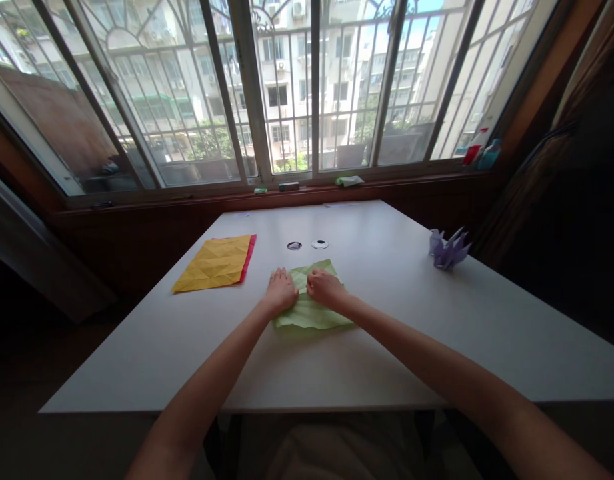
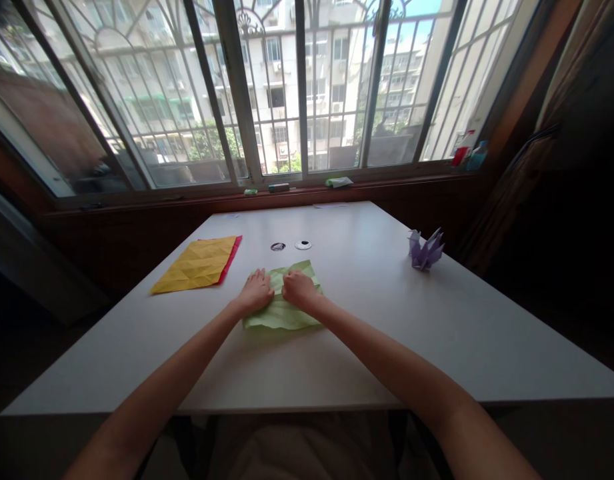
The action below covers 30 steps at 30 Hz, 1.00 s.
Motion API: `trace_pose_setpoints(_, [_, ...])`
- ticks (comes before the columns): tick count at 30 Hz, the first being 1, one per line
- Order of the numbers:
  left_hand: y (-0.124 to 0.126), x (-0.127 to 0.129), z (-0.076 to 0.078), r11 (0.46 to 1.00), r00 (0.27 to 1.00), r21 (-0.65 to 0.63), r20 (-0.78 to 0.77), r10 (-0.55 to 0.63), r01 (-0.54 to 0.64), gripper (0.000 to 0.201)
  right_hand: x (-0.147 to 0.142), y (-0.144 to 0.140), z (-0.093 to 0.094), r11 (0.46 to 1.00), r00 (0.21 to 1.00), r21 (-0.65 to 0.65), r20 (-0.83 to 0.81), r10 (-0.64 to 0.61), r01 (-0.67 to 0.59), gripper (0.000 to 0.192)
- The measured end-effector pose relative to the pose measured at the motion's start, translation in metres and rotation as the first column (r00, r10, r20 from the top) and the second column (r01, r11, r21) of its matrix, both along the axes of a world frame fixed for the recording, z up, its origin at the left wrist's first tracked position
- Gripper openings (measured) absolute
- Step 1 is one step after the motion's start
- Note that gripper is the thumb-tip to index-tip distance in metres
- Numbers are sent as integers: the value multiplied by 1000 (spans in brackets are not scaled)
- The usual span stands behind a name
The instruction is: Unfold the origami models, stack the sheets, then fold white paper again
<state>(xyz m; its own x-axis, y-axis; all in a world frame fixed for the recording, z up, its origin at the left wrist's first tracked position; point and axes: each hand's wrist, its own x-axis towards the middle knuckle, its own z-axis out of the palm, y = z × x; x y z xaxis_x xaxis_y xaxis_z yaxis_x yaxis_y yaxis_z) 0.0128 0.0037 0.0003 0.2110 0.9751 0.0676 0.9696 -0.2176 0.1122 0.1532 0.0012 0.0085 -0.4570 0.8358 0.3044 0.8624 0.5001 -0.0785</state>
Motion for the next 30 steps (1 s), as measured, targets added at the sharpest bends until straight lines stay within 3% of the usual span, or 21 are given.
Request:
trace_pose_setpoints(5, [-5,28,-12,994,996,79,43,-77,73,47,-1,3,-16,999,999,32,-33,14,-13,25])
trace_pose_setpoints(8, [-9,31,-23,990,992,101,69,-108,100,47,-1,2,-28,999,998,35,-57,15,-13,30])
trace_pose_setpoints(19, [-11,2,-25,995,994,40,50,94,-96,62,2,5,-38,999,996,30,-84,22,-20,39])
trace_pose_setpoints(30, [-14,-27,-23,976,976,29,20,216,-216,61,1,4,-40,999,998,31,-64,22,-20,40])
